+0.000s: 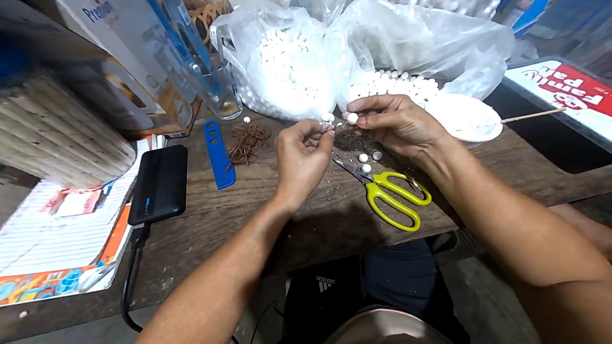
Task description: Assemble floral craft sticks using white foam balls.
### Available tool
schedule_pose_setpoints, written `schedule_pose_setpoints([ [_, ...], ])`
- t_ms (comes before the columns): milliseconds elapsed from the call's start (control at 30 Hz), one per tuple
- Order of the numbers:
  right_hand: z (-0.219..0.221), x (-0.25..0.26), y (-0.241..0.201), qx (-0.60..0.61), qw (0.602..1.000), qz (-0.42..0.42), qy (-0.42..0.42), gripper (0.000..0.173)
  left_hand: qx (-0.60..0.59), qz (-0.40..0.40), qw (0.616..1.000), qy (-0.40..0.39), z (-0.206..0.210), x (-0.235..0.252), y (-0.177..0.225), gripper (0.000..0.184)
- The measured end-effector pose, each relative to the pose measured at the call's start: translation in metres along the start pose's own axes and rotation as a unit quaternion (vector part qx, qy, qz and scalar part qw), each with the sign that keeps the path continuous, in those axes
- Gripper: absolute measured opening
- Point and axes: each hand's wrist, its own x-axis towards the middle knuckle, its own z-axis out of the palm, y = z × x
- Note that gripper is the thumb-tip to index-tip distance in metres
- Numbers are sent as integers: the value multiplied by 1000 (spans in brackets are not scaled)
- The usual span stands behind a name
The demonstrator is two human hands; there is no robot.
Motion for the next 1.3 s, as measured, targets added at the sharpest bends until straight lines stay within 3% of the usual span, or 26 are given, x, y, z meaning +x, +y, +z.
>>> schedule_pose_setpoints([
  [1300,8,-2,3,-91,994,-48,37,23,16,24,999,15,0,1,-1,2],
])
